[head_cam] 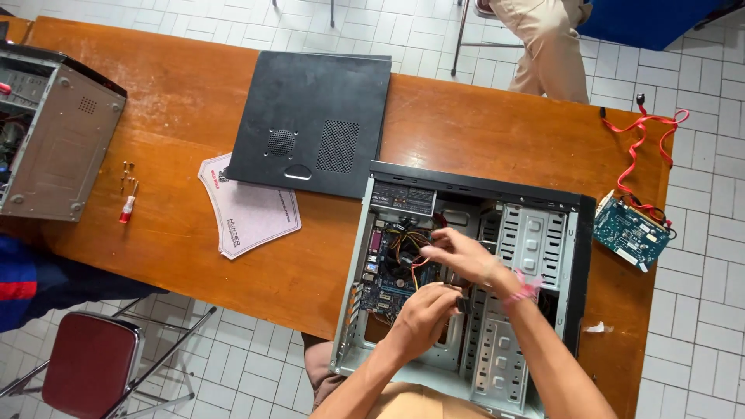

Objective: Routing and connecting internal data and power cables inside a computer case

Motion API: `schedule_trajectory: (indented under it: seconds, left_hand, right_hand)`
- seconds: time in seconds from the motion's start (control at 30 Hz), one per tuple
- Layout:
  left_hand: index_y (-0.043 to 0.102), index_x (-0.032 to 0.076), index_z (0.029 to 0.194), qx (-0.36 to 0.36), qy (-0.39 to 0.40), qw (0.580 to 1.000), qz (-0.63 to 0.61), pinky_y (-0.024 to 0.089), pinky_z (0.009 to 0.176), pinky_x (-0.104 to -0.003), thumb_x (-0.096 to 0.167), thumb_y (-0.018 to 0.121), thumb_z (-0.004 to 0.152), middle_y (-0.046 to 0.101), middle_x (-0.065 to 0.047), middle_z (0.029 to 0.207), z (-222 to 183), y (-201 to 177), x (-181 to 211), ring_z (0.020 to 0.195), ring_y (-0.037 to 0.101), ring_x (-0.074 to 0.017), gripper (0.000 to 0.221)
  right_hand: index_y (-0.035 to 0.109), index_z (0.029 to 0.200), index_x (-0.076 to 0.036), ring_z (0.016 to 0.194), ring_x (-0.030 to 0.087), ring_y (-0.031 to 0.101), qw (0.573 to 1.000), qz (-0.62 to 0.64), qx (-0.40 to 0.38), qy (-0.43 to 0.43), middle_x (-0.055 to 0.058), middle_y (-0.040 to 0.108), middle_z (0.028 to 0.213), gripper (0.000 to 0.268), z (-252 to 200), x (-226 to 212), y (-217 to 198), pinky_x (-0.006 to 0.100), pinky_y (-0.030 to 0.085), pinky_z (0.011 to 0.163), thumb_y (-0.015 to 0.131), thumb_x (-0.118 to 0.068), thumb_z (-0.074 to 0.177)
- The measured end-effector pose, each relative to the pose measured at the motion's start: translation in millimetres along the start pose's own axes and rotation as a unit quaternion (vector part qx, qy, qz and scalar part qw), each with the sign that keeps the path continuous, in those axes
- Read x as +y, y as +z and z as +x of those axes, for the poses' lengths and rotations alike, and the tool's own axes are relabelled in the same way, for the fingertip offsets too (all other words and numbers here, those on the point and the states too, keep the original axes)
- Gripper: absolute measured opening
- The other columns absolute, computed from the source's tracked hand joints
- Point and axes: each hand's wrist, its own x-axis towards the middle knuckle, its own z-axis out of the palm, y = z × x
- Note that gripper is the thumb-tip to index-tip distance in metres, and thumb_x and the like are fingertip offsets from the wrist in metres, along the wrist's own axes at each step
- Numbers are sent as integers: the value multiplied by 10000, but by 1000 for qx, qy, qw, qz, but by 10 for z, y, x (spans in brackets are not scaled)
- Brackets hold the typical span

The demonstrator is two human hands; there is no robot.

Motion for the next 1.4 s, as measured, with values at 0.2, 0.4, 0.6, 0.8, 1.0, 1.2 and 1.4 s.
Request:
schedule_trajectory:
  seconds: [0.2,0.4,0.6,0.8,1.0,1.2,1.4]
  left_hand:
    - [589,-42,1172,-48,20,995,88,515,868,-445,74,577,1070,682,-214,1195,-90,-97,129,1156,666,-372,155]
    - [652,57,1176,-3,30,983,179,410,1119,-473,174,570,1086,711,-88,1282,-230,-67,84,1327,612,-299,169]
    - [628,49,1129,132,-51,988,60,459,1085,-503,116,527,1052,670,-155,1239,-181,-18,-18,1303,580,-358,144]
    - [598,86,1119,218,-270,886,-307,451,1169,-496,348,391,1099,709,-145,1149,37,-26,41,1320,617,-362,335]
    - [526,133,1073,258,-347,810,-396,533,1053,-463,311,353,1111,625,-32,981,43,158,-112,1047,687,-214,252]
    - [621,48,1261,233,-346,817,-397,472,725,-292,393,379,1090,561,-13,817,124,148,-136,780,553,-140,454]
    - [631,95,1303,168,-357,846,-359,440,644,-227,491,352,1068,499,27,810,254,28,-43,715,478,-97,539]
  right_hand:
    - [634,909,-127,763,193,687,981,-195,12,-6,16,752,844,282,711,117,462,357,521,710,826,-306,807]
    - [753,1049,-152,662,152,716,985,-83,148,-15,22,789,914,246,314,-68,125,300,562,607,725,-334,885]
    - [641,1118,-54,545,173,677,931,127,342,17,79,672,650,121,-12,68,-414,304,564,508,623,-146,1041]
    - [530,1074,-79,505,147,575,826,380,416,-19,37,542,657,102,-165,-36,-546,280,531,486,572,-10,1012]
    - [513,1123,-68,520,162,599,793,412,443,-74,54,569,643,156,-260,87,-334,290,530,508,589,-6,1001]
    - [554,1097,-58,547,139,615,836,212,474,-180,88,631,781,117,-95,363,-143,247,511,536,624,-135,1041]
    - [552,1316,-74,537,317,652,884,-99,406,-211,103,687,715,386,220,617,78,412,464,519,603,-270,988]
